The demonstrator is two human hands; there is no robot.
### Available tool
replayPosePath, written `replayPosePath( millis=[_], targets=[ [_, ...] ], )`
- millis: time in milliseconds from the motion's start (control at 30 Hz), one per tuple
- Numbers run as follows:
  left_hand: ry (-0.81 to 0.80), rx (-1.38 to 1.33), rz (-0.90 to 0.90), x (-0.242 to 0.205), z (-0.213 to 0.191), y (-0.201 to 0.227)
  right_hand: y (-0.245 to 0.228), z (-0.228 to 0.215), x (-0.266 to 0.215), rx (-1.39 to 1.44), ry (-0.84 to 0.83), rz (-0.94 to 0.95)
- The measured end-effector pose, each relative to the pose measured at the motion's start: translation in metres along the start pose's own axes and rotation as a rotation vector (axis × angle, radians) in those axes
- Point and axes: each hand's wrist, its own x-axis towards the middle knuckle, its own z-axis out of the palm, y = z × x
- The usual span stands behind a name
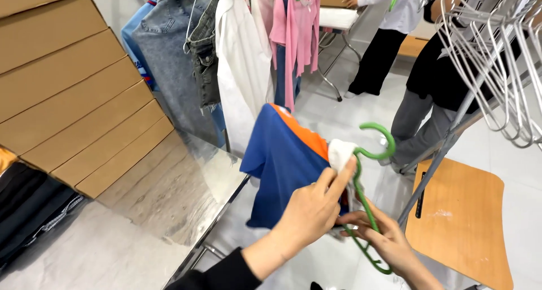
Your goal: Hanging various items of clothing on a garment rack using hangers.
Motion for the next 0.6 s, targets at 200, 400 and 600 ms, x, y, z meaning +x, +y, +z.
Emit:
replayPosePath(
  millis=[200,400,600],
  targets=[
    [0.129,-0.115,0.246,0.051,-0.033,-0.078,-0.048,-0.072,-0.012,-0.313,-0.182,-0.092],
    [-0.143,0.109,0.445,0.071,-0.018,-0.106,-0.106,-0.074,-0.030,-0.368,-0.300,-0.008],
    [0.108,0.049,0.262,0.069,-0.053,-0.089,-0.049,-0.132,-0.028,0.186,-0.229,-0.171]
  ],
)
